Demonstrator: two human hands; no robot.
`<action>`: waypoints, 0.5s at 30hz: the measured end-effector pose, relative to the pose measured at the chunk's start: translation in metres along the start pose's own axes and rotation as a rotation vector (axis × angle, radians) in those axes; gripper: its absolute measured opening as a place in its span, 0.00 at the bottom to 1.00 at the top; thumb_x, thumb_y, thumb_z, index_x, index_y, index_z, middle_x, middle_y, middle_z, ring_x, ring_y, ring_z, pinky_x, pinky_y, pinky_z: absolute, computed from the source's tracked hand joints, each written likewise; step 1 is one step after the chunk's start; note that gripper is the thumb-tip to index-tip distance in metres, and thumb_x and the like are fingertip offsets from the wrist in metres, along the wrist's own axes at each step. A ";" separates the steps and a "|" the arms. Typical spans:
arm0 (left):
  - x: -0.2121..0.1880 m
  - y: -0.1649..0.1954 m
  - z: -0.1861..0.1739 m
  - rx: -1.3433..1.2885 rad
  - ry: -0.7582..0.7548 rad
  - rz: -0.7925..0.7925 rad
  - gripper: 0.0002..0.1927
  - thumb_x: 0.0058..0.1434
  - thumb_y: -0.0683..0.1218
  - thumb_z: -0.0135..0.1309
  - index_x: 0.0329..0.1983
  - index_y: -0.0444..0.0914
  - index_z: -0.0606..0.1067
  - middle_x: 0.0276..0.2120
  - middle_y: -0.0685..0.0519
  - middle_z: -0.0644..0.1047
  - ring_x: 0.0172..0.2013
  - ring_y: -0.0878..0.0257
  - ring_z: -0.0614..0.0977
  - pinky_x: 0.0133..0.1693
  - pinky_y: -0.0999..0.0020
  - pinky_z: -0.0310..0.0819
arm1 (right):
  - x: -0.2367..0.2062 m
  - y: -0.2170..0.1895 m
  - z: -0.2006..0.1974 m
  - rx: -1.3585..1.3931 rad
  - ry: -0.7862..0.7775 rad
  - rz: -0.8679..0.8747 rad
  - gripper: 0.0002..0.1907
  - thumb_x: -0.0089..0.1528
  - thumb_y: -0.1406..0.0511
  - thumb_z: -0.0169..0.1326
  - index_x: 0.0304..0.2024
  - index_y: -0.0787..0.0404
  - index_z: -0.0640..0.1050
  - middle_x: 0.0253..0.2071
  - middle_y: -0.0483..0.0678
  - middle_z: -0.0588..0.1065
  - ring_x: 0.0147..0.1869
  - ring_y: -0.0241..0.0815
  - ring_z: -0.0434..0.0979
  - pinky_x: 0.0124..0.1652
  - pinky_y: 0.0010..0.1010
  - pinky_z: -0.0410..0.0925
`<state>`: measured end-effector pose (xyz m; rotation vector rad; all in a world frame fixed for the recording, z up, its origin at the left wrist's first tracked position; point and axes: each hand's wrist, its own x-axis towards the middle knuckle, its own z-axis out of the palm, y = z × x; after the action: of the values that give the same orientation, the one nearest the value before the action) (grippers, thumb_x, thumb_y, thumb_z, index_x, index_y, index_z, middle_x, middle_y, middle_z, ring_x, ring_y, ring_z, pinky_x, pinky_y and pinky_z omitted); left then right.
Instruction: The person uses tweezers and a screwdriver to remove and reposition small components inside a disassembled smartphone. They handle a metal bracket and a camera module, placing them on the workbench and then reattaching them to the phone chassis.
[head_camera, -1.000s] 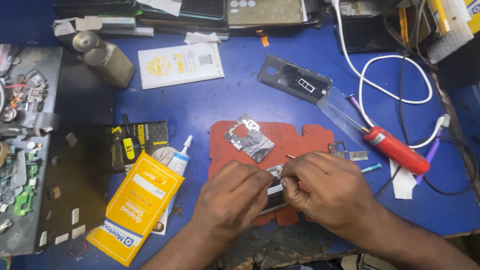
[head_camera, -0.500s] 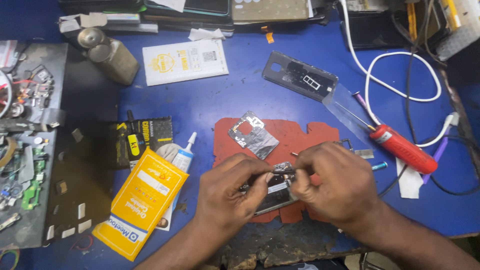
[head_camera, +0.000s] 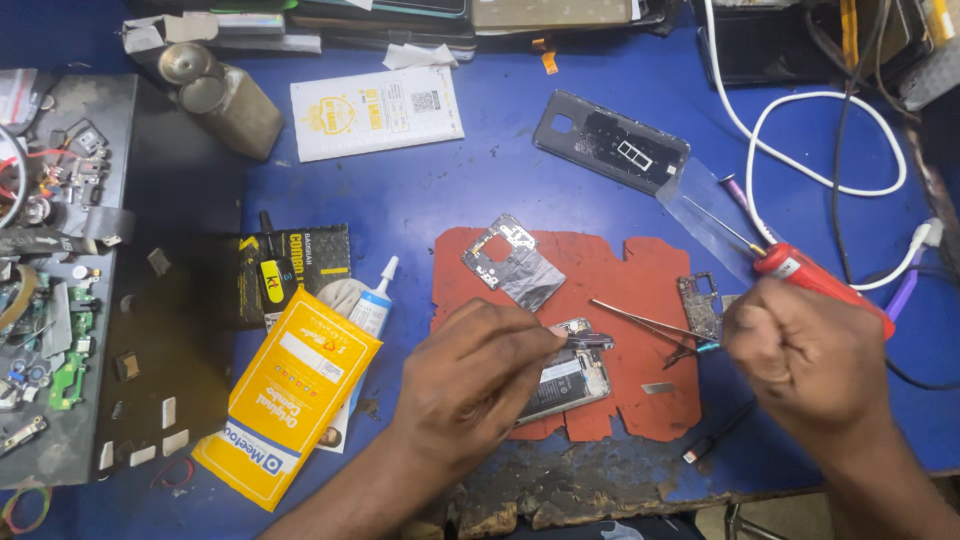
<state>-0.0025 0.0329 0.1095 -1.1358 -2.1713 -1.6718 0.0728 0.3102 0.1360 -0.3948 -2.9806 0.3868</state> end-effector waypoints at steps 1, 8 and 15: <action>0.000 -0.001 0.001 -0.001 -0.005 -0.005 0.13 0.59 0.34 0.62 0.46 0.37 0.78 0.40 0.50 0.79 0.38 0.57 0.82 0.40 0.65 0.77 | 0.000 -0.001 0.000 -0.065 0.017 -0.056 0.13 0.62 0.63 0.57 0.27 0.66 0.76 0.27 0.51 0.75 0.28 0.40 0.75 0.29 0.29 0.71; -0.004 -0.012 0.019 -0.135 -0.160 -0.188 0.17 0.63 0.34 0.57 0.55 0.36 0.78 0.35 0.49 0.79 0.34 0.59 0.82 0.36 0.67 0.76 | -0.013 -0.010 0.001 0.144 0.265 -0.454 0.08 0.59 0.72 0.65 0.41 0.64 0.81 0.43 0.51 0.81 0.47 0.46 0.83 0.43 0.34 0.76; -0.006 -0.012 0.038 -0.420 -0.254 -0.443 0.14 0.68 0.39 0.57 0.56 0.37 0.76 0.36 0.49 0.83 0.34 0.61 0.85 0.37 0.71 0.79 | -0.028 -0.023 0.030 0.403 0.166 -0.695 0.13 0.54 0.67 0.68 0.39 0.66 0.81 0.38 0.52 0.79 0.44 0.46 0.83 0.42 0.35 0.78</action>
<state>0.0056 0.0628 0.0835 -1.0577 -2.4322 -2.3782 0.0895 0.2739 0.1115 0.5955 -2.5604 0.7835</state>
